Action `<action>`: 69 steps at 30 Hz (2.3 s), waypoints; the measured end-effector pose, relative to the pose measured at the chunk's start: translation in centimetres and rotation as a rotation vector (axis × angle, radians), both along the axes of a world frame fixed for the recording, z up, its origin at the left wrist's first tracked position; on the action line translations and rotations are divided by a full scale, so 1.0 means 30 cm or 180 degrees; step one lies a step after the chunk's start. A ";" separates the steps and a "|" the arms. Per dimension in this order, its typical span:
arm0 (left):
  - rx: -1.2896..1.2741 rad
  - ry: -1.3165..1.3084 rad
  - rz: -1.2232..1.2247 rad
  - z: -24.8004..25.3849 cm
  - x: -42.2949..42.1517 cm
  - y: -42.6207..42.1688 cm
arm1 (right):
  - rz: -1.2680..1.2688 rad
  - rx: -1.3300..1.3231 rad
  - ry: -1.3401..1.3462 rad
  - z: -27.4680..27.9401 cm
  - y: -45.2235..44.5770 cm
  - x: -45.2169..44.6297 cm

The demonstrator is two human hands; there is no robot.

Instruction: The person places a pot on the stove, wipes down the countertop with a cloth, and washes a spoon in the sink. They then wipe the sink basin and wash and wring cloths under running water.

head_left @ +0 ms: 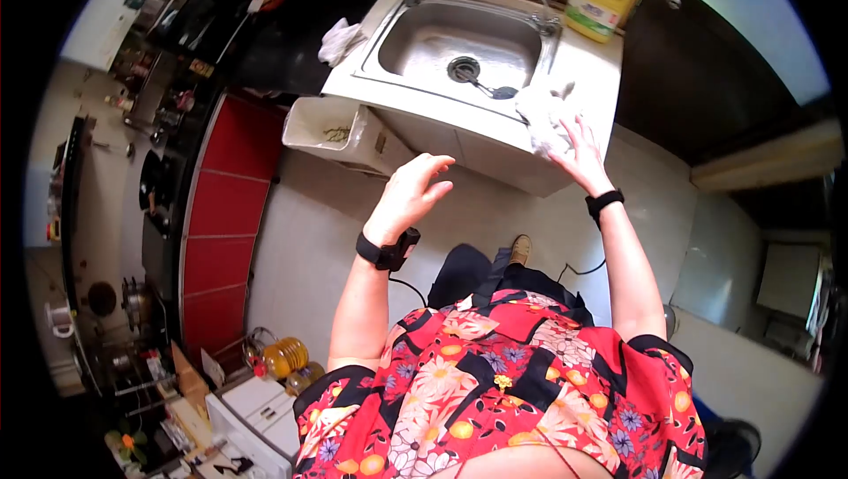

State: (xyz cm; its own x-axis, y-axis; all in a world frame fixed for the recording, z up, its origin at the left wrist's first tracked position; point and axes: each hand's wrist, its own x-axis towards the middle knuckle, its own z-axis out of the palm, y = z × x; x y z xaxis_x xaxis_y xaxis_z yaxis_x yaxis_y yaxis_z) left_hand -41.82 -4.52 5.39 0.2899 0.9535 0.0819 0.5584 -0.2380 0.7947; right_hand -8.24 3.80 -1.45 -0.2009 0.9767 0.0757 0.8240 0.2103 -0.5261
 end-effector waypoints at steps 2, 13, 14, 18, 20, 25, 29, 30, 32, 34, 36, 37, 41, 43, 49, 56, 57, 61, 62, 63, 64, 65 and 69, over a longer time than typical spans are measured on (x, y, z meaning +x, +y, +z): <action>-0.0150 0.0094 0.0144 -0.011 -0.009 0.012 | -0.0138 -0.0064 -0.0318 -0.110 0.099 -0.039; -0.0185 0.0055 -0.0319 -0.209 -0.081 0.365 | -0.0783 0.0059 -0.0347 -0.258 0.226 -0.086; 0.0019 0.0049 -0.0394 -0.231 -0.074 0.412 | -0.0797 0.0401 -0.0158 -0.220 0.229 -0.122; 0.0317 -0.0655 -0.0585 -0.156 -0.098 0.566 | -0.0605 0.0354 0.1023 0.007 0.307 -0.460; 0.0348 -0.1038 -0.0591 -0.180 -0.153 0.642 | -0.0234 0.0259 0.1218 0.121 0.340 -0.658; 0.0024 -0.1667 -0.0635 -0.116 -0.416 0.782 | 0.0390 -0.0207 0.2205 0.171 0.397 -0.950; -0.0151 -0.1492 -0.0379 -0.092 -0.563 0.875 | 0.0335 -0.0654 0.2287 0.186 0.413 -1.016; 0.0155 -0.1477 -0.0247 -0.099 -0.583 0.911 | 0.0257 -0.0764 0.2282 0.177 0.418 -1.006; 0.1224 -0.0964 0.0041 -0.109 -0.594 0.998 | 0.0046 -0.0766 0.2129 0.165 0.415 -0.971; 0.1144 -0.0780 0.0122 -0.092 -0.598 1.078 | -0.0033 -0.0885 0.2020 0.162 0.409 -0.924; 0.1381 -0.0561 0.0230 -0.110 -0.584 1.189 | -0.0160 -0.0846 0.2059 0.168 0.397 -0.895; 0.1552 -0.0427 0.0326 -0.122 -0.576 1.250 | -0.0191 -0.0871 0.1947 0.173 0.394 -0.878; 0.1947 -0.0015 0.0641 -0.200 -0.568 1.501 | -0.0347 -0.0929 0.1731 0.190 0.378 -0.839; 0.1879 0.0077 0.0610 -0.231 -0.554 1.574 | -0.0517 -0.0974 0.1658 0.211 0.346 -0.821; 0.1425 0.1089 0.0079 -0.591 -0.522 1.684 | -0.1080 -0.1127 0.1739 0.208 0.276 -0.729; 0.1029 0.1714 0.0068 -0.644 -0.503 1.566 | -0.1446 -0.1315 0.1708 0.187 0.263 -0.664; 0.1299 0.1740 0.0088 -0.672 -0.509 1.557 | -0.1419 -0.1289 0.1737 0.177 0.266 -0.662; 0.1380 0.1936 -0.0053 -0.661 -0.557 1.419 | -0.1275 -0.1381 0.1733 0.143 0.302 -0.674; 0.1445 0.1920 -0.0007 -0.649 -0.569 1.375 | -0.1268 -0.1396 0.1755 0.141 0.313 -0.683; 0.1300 0.1831 -0.0027 -0.619 -0.581 1.325 | -0.1161 -0.1397 0.1745 0.143 0.323 -0.693; 0.1149 0.1741 -0.0045 -0.587 -0.590 1.275 | -0.1051 -0.1401 0.1732 0.143 0.332 -0.698; 0.0960 0.1772 -0.0027 -0.573 -0.597 1.232 | -0.1003 -0.1419 0.1755 0.138 0.339 -0.700; 0.0565 0.1755 0.0104 -0.542 -0.624 1.084 | -0.0645 -0.1166 0.1469 0.095 0.350 -0.663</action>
State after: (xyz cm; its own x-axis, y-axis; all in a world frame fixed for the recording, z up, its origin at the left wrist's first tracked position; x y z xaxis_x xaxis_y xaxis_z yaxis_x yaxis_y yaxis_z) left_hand -60.56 27.99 -10.88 0.3057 0.9482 0.0866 0.8879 -0.3167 0.3336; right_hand -28.12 14.31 1.41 -0.0353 0.9709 -0.2367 0.4990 -0.1881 -0.8459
